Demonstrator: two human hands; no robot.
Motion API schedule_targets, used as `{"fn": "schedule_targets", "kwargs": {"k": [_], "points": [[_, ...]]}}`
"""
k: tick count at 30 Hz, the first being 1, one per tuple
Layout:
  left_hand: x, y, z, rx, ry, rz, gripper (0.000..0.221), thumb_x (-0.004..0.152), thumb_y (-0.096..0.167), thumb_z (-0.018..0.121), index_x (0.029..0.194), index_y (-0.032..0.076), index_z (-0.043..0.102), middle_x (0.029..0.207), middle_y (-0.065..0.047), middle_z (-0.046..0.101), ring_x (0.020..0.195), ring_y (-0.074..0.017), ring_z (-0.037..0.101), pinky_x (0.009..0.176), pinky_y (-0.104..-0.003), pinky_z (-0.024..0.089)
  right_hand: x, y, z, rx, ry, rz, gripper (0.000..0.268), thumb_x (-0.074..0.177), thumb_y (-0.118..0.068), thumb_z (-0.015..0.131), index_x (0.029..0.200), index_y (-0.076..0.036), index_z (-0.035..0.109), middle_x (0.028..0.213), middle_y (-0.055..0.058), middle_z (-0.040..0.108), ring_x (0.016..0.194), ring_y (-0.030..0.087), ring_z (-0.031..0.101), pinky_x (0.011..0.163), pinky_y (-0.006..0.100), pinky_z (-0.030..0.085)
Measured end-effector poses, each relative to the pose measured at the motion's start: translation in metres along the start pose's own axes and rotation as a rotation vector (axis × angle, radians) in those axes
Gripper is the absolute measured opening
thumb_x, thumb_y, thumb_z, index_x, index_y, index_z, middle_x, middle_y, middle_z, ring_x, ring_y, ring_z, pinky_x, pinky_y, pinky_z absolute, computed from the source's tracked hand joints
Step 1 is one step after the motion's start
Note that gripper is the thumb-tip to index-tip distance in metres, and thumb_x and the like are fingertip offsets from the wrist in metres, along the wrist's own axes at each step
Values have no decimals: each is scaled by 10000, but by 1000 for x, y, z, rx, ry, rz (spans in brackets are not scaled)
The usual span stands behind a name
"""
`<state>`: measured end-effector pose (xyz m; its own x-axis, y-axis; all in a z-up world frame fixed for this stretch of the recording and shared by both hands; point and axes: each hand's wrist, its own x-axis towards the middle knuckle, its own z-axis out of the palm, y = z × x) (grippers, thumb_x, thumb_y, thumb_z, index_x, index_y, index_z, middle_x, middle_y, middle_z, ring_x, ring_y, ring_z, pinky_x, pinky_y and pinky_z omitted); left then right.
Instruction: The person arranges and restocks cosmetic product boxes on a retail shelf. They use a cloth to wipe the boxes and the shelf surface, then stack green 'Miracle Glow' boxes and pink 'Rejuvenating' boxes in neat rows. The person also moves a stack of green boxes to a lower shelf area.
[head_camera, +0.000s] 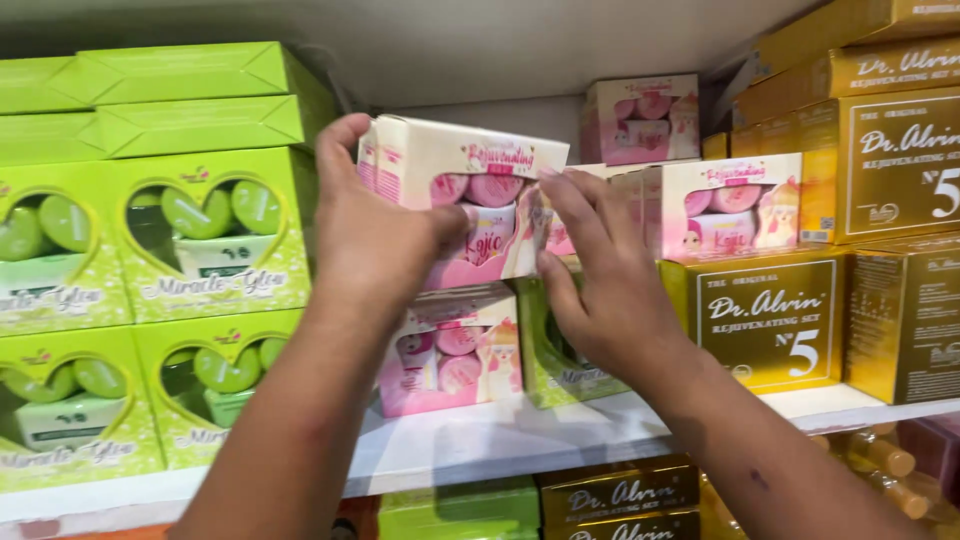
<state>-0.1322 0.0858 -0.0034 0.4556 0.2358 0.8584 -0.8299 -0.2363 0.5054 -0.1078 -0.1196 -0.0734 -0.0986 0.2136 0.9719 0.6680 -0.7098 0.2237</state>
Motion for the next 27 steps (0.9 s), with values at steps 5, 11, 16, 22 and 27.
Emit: {"fn": "schedule_targets", "kwargs": {"k": [5,11,16,22,27], "points": [[26,-45,7,482,222,172,1074,483,201,1038,1372,125,440,1268,-176,637,1128,-343,631,996,-420,479,42,3,38,66,-59,138,842,842,-45,732,1578,-154,339,1328,241,480,1143,405,595,972,461,506],[68,-82,34,-81,113,-225,965,514,-96,836,1348,87,384,1210,-159,641,1035,-279,699,856,-395,623,63,-4,59,-73,-303,253,824,838,-136,732,1556,-169,328,1345,283,468,1157,455,561,965,493,482],[114,-130,48,-443,111,-354,836,581,-194,711,1282,39,318,1094,-187,625,983,-320,689,746,-466,643,43,-18,81,-497,-439,27,474,907,-344,589,1273,-45,562,1270,286,596,1335,427,481,1060,705,271],[122,-147,40,-251,71,-401,861,608,-192,771,1312,12,320,1148,-224,641,984,-301,699,820,-415,634,16,-34,110,-511,-442,21,452,941,-256,501,1293,12,593,1315,243,621,1405,389,462,1121,738,236],[125,-146,29,-265,-65,-467,734,655,-144,768,1298,-44,428,1110,-219,694,944,-309,742,834,-419,643,15,-43,121,-408,-443,108,584,965,-383,460,1359,42,537,1365,276,573,1368,419,454,1090,740,223]]}}
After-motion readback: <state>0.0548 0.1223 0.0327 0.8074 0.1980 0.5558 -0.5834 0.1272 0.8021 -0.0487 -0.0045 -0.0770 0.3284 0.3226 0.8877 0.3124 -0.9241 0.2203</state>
